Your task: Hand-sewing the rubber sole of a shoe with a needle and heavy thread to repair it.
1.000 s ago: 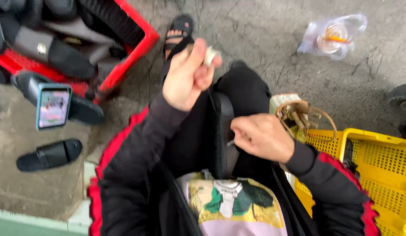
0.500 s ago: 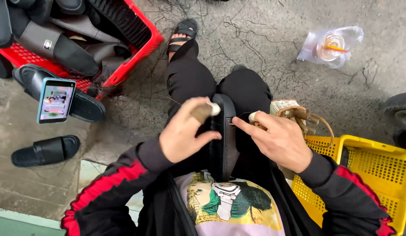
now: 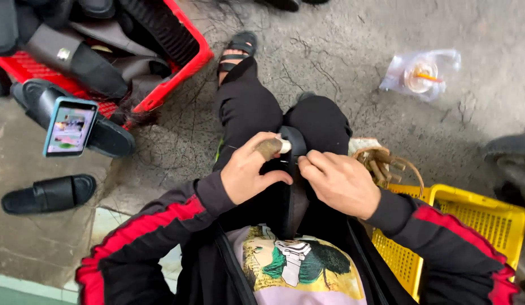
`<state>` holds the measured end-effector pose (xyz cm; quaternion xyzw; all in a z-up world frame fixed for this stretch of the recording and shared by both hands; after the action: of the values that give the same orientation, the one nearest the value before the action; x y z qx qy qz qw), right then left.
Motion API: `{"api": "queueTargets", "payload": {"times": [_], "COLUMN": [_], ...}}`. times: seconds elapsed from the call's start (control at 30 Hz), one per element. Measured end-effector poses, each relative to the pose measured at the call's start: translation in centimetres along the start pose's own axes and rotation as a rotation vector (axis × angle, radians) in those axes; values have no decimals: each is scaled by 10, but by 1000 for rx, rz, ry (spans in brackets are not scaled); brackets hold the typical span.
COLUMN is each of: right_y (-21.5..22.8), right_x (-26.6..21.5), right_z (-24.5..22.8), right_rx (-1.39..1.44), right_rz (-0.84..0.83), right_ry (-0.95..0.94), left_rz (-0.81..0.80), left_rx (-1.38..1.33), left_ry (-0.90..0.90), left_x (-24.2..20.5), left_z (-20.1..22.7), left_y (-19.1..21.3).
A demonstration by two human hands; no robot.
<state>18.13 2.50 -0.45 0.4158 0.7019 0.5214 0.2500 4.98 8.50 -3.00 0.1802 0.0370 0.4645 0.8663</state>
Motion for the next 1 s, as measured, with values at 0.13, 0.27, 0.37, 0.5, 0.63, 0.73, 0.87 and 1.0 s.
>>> {"api": "queueTargets", "payload": {"times": [0.13,0.27,0.37,0.5,0.63,0.73,0.87,1.0], "right_y": [11,12,8,5,13,23,24,10], "right_x": [5,0,-2,-3,-7,-4,-3,-5], "right_z": [1,7,9,6,5,1,-1,-3], "right_rx": [111,269,308,409,385,285,163,97], "right_rz": [-8,21,75,102,123,78,5,18], "right_ry": [-50,-161,-159,-144,-120,-93,-67,-36], "left_rz": [48,121,-79,56,105,86,104,102], "left_rx": [47,-210,-1016,-857,-563,-567,-580,-590], "left_ry": [-66,8,362,274,310,335,356,370], "left_x": [-8,-20,-29,-36,-32,-36,-52,-50], "left_z": [4,24,30,-19,-31,-22,-29,-32], "left_y": [4,15,10,-14,-10,-12,-29,-29]}}
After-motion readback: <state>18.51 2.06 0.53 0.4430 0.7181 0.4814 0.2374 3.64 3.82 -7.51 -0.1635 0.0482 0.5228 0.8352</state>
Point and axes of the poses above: each hand's wrist, its own x-axis towards the middle knuckle, its own y-axis out of the back of the hand, z = x × y, the point moved 7 cm from there along x, towards the middle knuckle, and after that the axes turned 3 degrees about x, right-handed, at the moved point
